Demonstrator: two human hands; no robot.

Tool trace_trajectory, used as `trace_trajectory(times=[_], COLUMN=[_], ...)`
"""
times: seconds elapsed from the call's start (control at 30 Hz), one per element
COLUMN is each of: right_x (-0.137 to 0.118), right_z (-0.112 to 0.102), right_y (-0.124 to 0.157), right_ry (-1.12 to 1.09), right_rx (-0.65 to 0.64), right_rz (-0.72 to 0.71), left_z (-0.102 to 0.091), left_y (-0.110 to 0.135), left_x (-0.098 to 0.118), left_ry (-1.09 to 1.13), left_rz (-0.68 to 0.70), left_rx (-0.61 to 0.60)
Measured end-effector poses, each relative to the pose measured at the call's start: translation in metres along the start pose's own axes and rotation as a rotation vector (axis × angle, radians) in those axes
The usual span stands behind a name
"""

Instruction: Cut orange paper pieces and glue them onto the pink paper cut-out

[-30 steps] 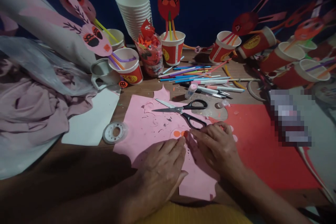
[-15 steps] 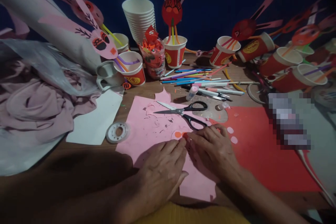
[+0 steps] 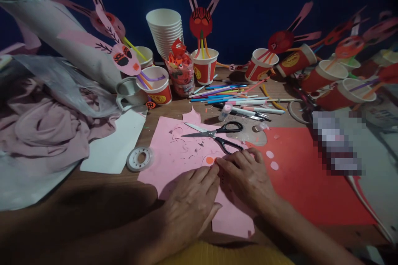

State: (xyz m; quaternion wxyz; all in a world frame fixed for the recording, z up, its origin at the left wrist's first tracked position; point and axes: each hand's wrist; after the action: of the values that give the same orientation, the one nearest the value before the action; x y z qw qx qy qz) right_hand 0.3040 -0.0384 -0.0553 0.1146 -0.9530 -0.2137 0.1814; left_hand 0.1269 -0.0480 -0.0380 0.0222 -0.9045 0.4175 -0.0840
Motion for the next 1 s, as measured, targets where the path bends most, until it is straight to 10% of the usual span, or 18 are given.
trace_trajectory(times=[1.0], right_x=[-0.0008], right_z=[-0.0040], right_y=[-0.0046], right_ry=[-0.088], right_rx=[0.049], right_rz=[-0.028], left_z=[-0.0017], left_y=[0.0025], left_x=[0.0013], left_ry=[-0.033], left_rz=[0.025], left_rx=[-0.069])
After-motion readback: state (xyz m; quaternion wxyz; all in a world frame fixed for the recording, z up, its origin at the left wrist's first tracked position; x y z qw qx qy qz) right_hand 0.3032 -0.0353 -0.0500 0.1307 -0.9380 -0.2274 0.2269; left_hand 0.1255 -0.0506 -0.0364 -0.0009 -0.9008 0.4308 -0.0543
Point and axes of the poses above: each hand's wrist, its own y-axis away from the middle knuckle, its own z-axis out of the palm, x = y × z
